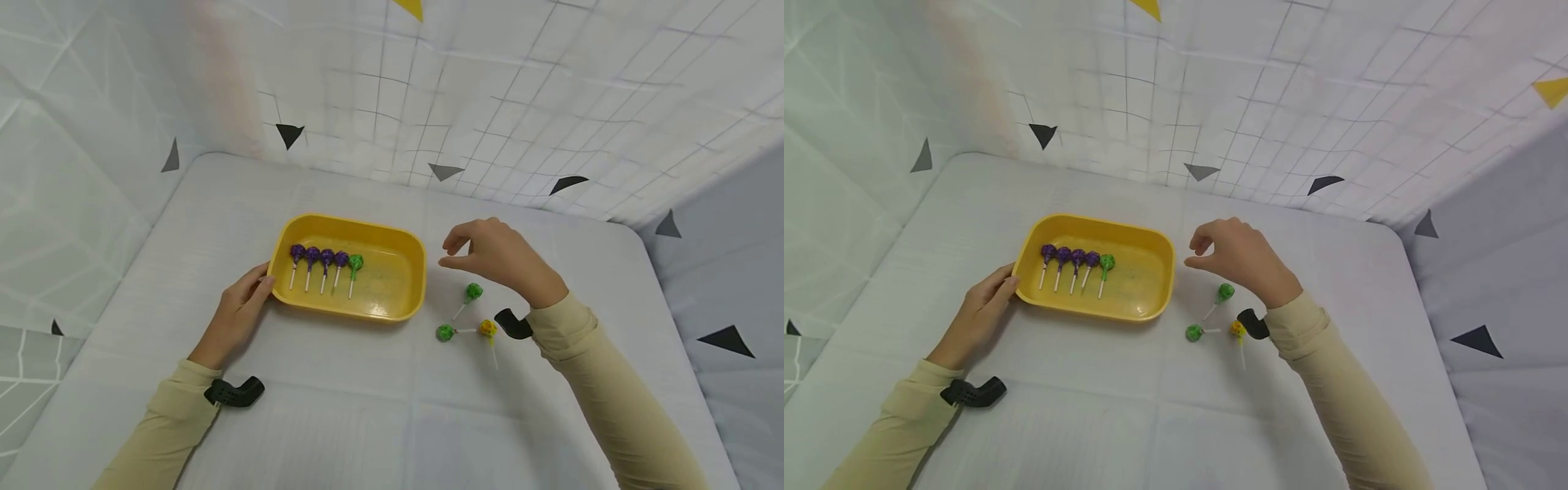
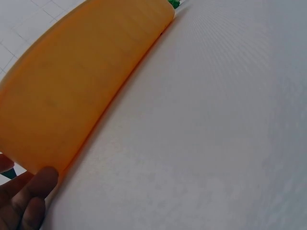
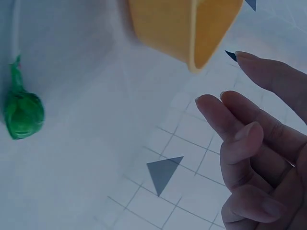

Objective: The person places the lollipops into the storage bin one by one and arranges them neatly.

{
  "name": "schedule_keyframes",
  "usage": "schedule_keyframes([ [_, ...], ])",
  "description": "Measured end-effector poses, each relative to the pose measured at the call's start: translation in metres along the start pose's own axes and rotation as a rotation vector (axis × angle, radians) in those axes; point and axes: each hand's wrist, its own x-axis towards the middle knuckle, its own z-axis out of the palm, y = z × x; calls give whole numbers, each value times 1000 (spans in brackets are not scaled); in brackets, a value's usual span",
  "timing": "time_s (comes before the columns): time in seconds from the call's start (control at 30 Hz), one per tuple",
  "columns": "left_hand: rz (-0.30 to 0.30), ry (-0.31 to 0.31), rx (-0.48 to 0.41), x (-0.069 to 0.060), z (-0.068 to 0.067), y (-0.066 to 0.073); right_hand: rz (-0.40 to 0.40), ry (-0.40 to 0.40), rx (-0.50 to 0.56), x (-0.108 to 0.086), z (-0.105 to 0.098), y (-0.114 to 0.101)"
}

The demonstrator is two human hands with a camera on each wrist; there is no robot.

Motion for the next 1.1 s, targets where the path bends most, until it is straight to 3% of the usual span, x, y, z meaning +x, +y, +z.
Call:
schedule_keyframes([
  [0.5,-1,5,5,0,0,0,50,-96,1,-16,39,17],
  [0.87,0,6,13,0,0,-1,-24,-183,30,-27,55,24],
  [1.1,-3,0,9,0,-1,-1,-7,-209,59,-31,63,26],
])
